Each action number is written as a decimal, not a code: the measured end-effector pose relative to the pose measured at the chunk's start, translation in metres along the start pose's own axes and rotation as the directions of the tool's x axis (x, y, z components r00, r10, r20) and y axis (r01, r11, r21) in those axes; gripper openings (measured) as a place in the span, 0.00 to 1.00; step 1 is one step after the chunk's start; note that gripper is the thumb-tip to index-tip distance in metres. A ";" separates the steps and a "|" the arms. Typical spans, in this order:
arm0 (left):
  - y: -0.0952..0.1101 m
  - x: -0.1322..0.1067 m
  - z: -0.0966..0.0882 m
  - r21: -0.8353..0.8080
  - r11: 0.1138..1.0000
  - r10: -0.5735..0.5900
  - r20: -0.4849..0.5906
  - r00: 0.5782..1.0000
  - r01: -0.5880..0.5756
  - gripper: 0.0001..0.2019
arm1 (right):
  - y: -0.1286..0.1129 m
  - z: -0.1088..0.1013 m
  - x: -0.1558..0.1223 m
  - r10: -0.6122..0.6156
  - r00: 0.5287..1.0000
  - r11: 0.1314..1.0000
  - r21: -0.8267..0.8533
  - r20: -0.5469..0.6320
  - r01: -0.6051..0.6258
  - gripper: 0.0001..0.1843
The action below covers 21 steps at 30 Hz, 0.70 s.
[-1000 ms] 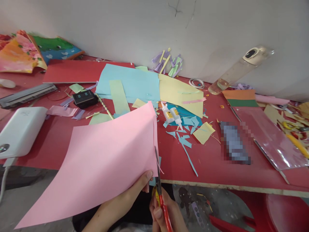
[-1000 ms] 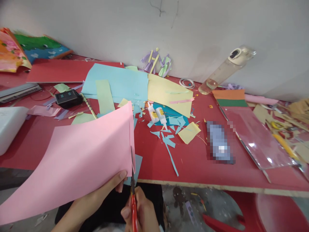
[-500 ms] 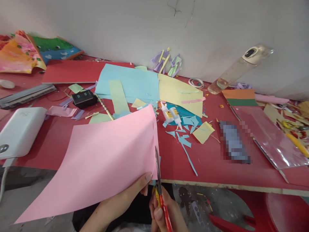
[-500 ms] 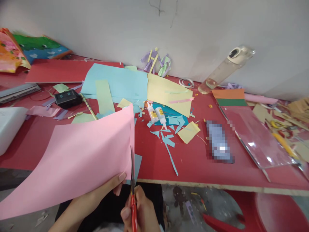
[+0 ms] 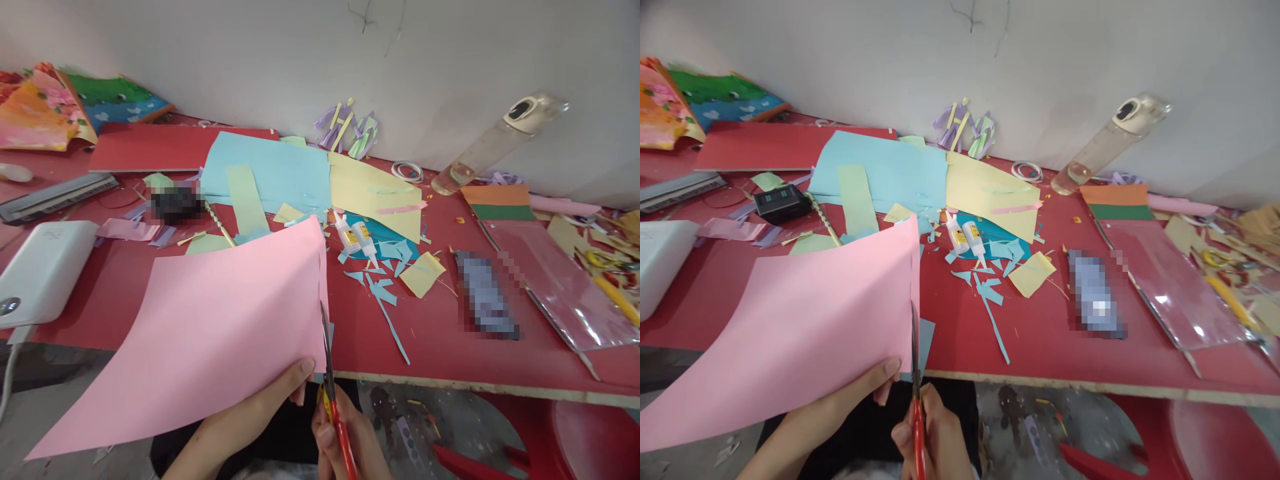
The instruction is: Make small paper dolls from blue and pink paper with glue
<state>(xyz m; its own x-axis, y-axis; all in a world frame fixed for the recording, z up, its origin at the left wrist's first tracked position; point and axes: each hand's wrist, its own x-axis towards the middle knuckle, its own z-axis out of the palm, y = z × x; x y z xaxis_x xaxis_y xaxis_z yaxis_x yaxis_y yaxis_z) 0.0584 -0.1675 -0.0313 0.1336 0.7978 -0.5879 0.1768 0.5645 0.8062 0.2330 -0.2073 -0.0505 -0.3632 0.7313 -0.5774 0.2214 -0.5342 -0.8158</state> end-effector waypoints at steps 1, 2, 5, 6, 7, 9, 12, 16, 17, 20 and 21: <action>0.000 0.000 0.000 -0.002 1.000 0.002 0.001 1.000 -0.002 0.26 | -0.001 0.001 0.000 -0.002 1.000 1.000 0.000 -0.001 0.002 0.35; -0.001 0.000 0.000 -0.003 1.000 0.004 0.001 1.000 -0.004 0.25 | -0.002 0.002 0.000 -0.004 1.000 1.000 0.001 -0.001 0.004 0.36; -0.002 0.000 0.001 -0.007 1.000 0.004 0.004 1.000 -0.004 0.25 | -0.007 0.005 0.000 -0.020 1.000 1.000 -0.006 -0.007 0.020 0.38; -0.003 0.000 0.001 -0.012 1.000 0.001 0.010 1.000 -0.001 0.25 | -0.009 0.006 0.000 -0.029 1.000 0.999 -0.012 -0.010 0.029 0.39; -0.004 0.000 0.002 -0.015 1.000 -0.001 0.018 1.000 0.001 0.25 | -0.010 0.006 0.000 -0.039 0.999 0.999 -0.021 -0.011 0.039 0.39; -0.005 0.001 0.003 -0.021 1.000 -0.004 0.036 0.999 0.005 0.25 | -0.013 0.006 0.000 -0.057 0.998 0.998 -0.040 -0.009 0.056 0.39; -0.007 0.001 0.004 -0.027 1.000 -0.006 0.047 0.999 0.007 0.25 | -0.014 0.005 0.000 -0.068 0.998 0.996 -0.061 -0.009 0.067 0.37; -0.006 0.001 0.004 -0.019 1.000 -0.007 0.043 0.999 0.008 0.25 | -0.013 0.003 0.000 -0.072 0.997 0.994 -0.089 -0.034 0.069 0.36; -0.006 0.001 0.003 -0.015 1.000 -0.007 0.044 0.999 0.007 0.25 | -0.013 0.002 0.000 -0.072 0.997 0.993 -0.095 -0.037 0.068 0.36; -0.006 0.001 0.003 -0.007 1.000 -0.005 0.051 0.999 0.006 0.25 | -0.012 0.003 0.000 -0.069 0.997 0.993 -0.098 -0.033 0.066 0.36; -0.006 0.001 0.003 -0.002 1.000 -0.008 0.049 0.999 0.008 0.25 | -0.012 0.003 0.000 -0.070 0.997 0.993 -0.093 -0.034 0.067 0.36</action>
<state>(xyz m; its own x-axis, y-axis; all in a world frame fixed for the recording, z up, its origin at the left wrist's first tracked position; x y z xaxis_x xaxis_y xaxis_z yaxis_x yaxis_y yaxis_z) 0.0604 -0.1707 -0.0364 0.1795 0.7820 -0.5969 0.1756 0.5715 0.8016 0.2275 -0.2020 -0.0409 -0.3471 0.7809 -0.5194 0.2802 -0.4422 -0.8520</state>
